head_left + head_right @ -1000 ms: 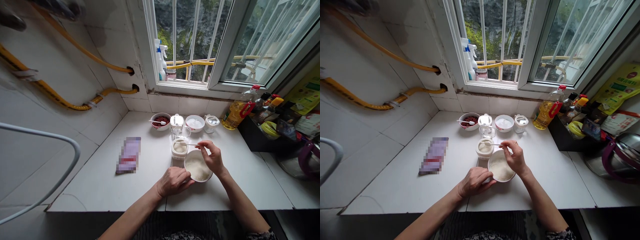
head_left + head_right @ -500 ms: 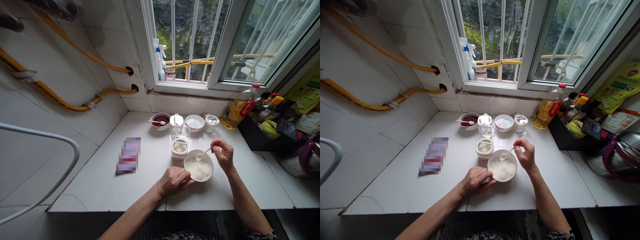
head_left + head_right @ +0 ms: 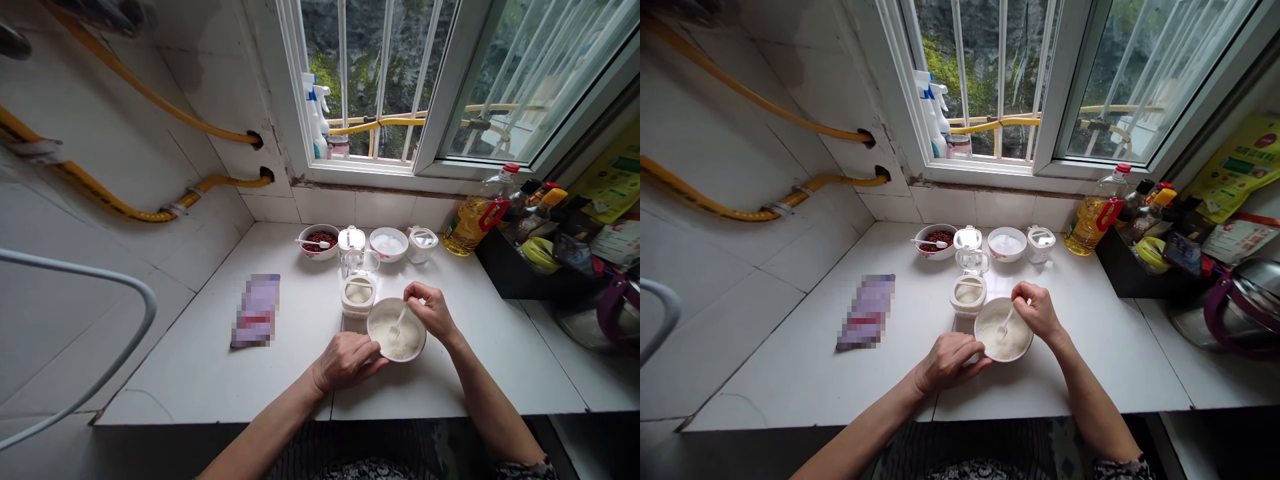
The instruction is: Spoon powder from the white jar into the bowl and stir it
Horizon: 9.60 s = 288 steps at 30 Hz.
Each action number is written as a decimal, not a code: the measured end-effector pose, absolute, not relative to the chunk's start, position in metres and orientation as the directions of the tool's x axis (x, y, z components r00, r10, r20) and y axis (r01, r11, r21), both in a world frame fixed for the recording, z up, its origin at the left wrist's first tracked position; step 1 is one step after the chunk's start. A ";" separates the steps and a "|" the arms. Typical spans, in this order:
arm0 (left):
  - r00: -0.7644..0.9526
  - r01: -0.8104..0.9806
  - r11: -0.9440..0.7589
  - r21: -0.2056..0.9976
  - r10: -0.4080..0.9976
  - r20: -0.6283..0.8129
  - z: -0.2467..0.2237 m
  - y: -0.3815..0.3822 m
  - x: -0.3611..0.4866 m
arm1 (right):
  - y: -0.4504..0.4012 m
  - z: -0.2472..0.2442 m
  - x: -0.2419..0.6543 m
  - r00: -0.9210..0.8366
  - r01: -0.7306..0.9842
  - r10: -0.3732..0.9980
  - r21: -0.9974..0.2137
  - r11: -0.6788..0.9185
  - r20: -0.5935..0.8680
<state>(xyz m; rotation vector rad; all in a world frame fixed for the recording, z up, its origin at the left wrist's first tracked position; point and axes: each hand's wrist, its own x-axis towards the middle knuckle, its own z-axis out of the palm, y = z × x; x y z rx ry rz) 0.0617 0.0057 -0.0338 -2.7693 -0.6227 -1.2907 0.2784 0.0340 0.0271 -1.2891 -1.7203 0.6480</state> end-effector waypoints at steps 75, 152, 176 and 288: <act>0.574 0.356 -0.924 0.140 0.335 0.747 -0.034 0.006 0.062 | 0.041 0.022 0.281 0.033 0.517 0.948 -0.817 0.254 0.315; 0.572 0.362 -0.920 0.148 0.345 0.744 -0.035 0.006 0.063 | 0.048 0.023 0.283 0.128 0.053 0.992 -0.999 0.011 0.018; 0.571 0.370 -0.917 0.146 0.349 0.743 -0.034 0.006 0.063 | 0.033 0.024 0.285 0.042 0.513 0.836 -0.730 0.452 0.547; 0.580 0.355 -0.924 0.142 0.337 0.741 -0.032 0.006 0.062 | 0.044 0.022 0.282 0.064 0.220 0.993 -0.972 0.084 0.101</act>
